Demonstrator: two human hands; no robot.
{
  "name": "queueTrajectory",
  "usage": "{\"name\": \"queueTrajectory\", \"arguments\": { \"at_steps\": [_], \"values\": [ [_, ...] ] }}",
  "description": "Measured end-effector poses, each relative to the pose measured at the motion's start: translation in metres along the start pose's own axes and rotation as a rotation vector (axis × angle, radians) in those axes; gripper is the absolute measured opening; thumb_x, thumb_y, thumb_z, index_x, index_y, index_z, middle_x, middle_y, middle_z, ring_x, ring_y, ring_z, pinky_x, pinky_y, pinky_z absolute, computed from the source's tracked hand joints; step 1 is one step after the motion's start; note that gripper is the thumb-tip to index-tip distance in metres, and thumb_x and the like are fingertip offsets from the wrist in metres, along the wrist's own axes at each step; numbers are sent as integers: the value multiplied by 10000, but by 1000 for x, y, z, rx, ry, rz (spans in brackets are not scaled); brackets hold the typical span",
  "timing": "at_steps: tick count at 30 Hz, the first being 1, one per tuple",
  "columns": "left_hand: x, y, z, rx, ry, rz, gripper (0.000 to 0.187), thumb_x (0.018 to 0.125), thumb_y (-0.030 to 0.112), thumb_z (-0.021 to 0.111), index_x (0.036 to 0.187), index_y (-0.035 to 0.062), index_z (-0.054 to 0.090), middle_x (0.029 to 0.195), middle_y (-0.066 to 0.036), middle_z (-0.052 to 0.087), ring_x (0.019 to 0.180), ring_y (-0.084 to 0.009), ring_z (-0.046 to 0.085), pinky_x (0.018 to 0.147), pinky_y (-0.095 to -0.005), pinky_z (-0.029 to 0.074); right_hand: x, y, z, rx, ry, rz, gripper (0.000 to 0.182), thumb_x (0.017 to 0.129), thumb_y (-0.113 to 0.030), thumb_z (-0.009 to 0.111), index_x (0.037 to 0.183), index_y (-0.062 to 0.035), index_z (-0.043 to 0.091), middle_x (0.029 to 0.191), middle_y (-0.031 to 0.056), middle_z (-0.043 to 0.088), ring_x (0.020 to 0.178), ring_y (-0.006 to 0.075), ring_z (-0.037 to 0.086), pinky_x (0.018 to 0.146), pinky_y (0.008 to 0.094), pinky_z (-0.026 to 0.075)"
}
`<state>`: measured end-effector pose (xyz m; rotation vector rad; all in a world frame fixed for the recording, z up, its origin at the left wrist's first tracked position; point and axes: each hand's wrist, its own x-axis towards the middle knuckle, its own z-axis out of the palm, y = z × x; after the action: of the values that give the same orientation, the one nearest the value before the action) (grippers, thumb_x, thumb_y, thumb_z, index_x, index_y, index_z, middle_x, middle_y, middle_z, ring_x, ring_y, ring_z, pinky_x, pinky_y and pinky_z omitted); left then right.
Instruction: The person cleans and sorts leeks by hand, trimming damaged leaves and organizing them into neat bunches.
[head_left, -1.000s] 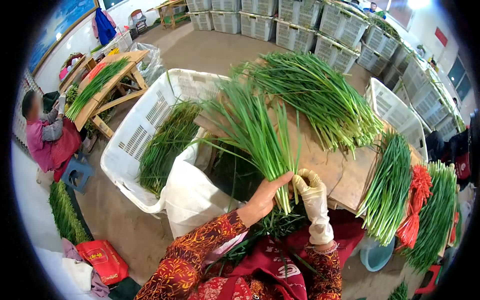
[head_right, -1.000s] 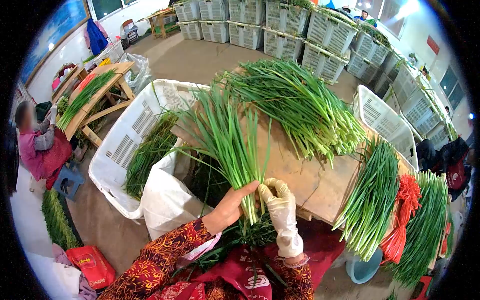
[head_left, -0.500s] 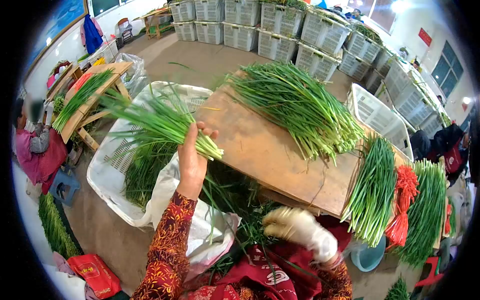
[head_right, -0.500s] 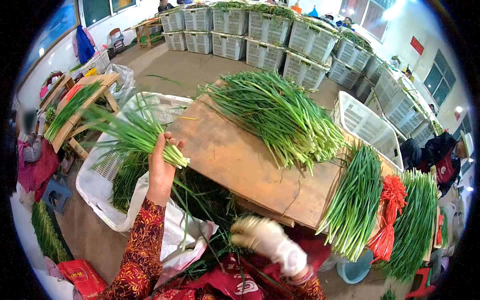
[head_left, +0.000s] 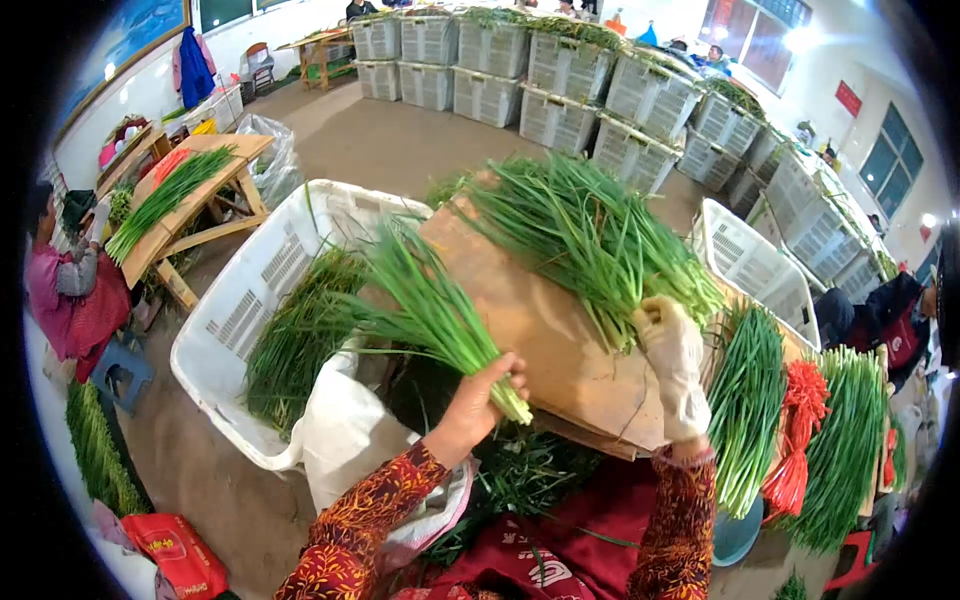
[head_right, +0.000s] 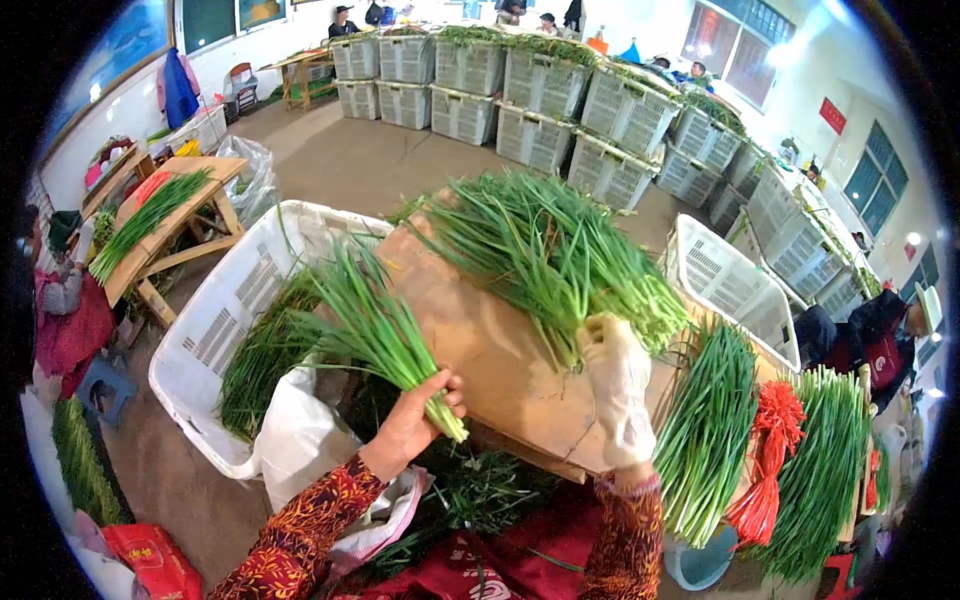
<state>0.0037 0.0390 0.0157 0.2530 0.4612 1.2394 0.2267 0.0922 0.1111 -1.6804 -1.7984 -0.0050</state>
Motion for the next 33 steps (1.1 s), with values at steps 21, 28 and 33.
{"name": "queueTrajectory", "arguments": {
  "at_steps": [21, 28, 33],
  "values": [
    [-8, -36, -16, 250, 13, -30, 238, 825, 146, 597, 1028, 33, 548, 926, -35, 595, 800, -130, 579, 685, -277, 494, -94, -58, 49, 899, -369, 376, 87, 784, -49, 608, 838, -36, 541, 749, 18, 548, 555, 88, 509, 502, 229, 419],
    [-12, -26, 2, 239, 71, -7, 262, 836, 167, 585, 1058, 41, 526, 945, -17, 582, 890, -125, 577, 733, -280, 494, -101, -69, 50, 350, 43, -279, 176, 673, -51, 661, 795, -102, 544, 812, 35, 570, 645, 221, 540, 570, 320, 441],
    [-16, -20, -4, 231, 75, -65, 286, 807, 214, 627, 1028, 56, 536, 923, -15, 579, 837, -116, 569, 719, -272, 474, -112, -82, 44, 275, 26, -444, 197, 654, -66, 676, 788, -124, 544, 809, 27, 571, 693, 236, 546, 621, 326, 438]
  ]
}}
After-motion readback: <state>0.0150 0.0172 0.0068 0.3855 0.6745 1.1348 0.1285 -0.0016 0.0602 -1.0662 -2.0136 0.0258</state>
